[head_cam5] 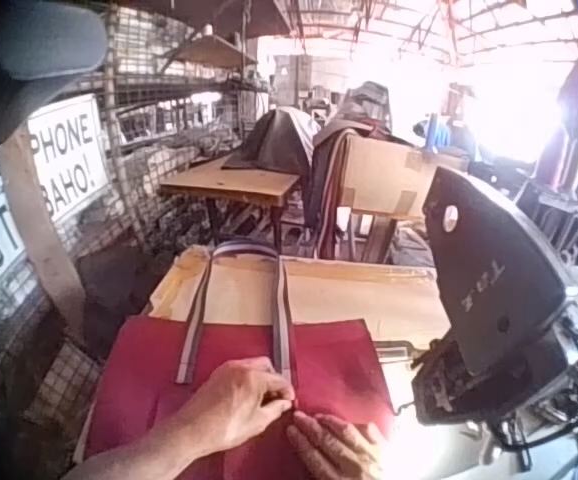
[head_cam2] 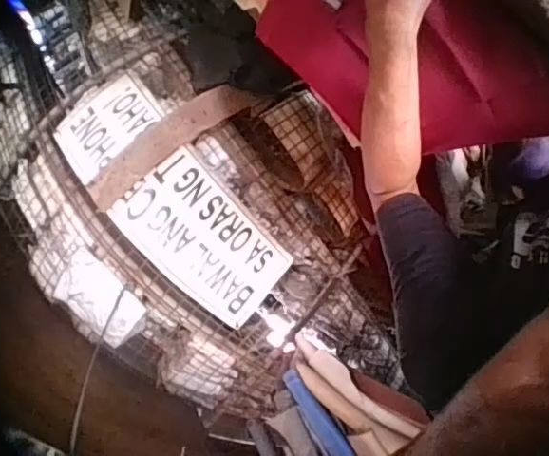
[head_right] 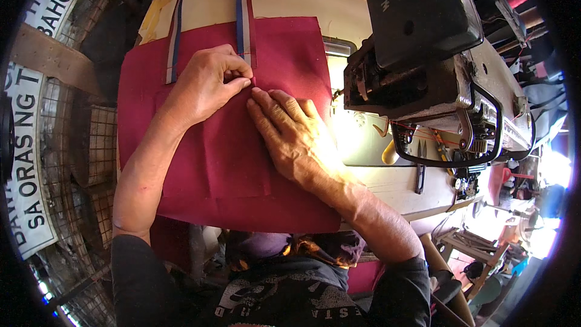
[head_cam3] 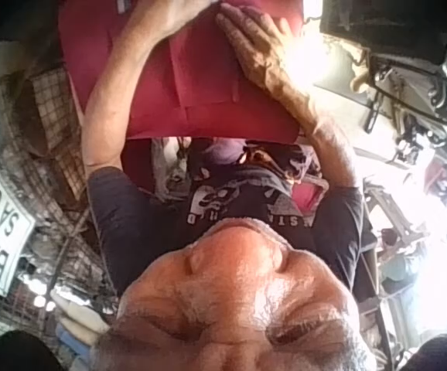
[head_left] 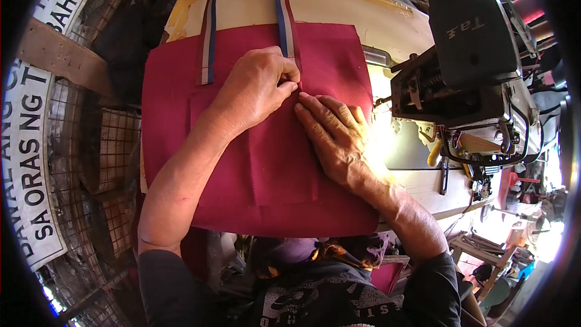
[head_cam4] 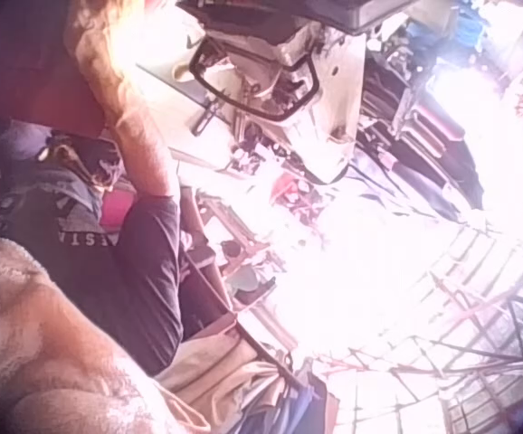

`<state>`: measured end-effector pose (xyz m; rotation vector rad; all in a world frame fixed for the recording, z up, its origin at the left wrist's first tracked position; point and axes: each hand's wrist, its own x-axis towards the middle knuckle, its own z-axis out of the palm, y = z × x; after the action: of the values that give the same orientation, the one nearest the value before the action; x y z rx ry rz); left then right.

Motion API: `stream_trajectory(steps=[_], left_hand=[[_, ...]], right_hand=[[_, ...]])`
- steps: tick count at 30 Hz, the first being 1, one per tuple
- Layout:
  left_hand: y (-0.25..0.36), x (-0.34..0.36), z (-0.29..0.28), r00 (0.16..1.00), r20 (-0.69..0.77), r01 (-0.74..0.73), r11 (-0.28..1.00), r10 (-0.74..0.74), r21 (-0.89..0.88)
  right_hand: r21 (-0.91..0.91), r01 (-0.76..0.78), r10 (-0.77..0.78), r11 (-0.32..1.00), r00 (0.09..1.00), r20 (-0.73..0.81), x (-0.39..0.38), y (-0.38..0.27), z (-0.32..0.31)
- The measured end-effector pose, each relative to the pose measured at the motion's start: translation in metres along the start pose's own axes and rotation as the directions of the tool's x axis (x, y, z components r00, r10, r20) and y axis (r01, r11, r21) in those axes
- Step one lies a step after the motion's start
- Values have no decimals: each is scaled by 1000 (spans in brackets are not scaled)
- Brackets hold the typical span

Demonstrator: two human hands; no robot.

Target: Sewing a small front pocket and handles onto a pink fabric tote bag using an industrial sewing machine.

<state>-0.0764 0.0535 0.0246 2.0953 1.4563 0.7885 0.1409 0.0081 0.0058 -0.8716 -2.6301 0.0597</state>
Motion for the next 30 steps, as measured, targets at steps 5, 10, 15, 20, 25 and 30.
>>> stream_trajectory(steps=[5,10,15,20,25,30], left_hand=[[-8,-4,-1,999,-41,-32,997,34,64],[-1,-12,2,986,-54,-136,953,156,270],[9,-78,-15,975,-157,-85,922,154,379],[-40,-117,-41,823,-557,342,882,-114,325],[-55,-117,-38,806,-579,357,883,-125,306],[-52,-115,-34,793,-599,330,905,-111,269]], right_hand=[[-8,1,-2,1000,1000,-4,5,-2,5],[-91,-7,9,996,1000,19,6,-3,1],[-100,-28,29,995,1000,7,6,-6,0],[-113,-5,6,994,1000,8,7,-2,2],[-68,14,-14,998,1000,4,8,-3,2],[-79,16,-16,997,1000,-2,5,1,3]])
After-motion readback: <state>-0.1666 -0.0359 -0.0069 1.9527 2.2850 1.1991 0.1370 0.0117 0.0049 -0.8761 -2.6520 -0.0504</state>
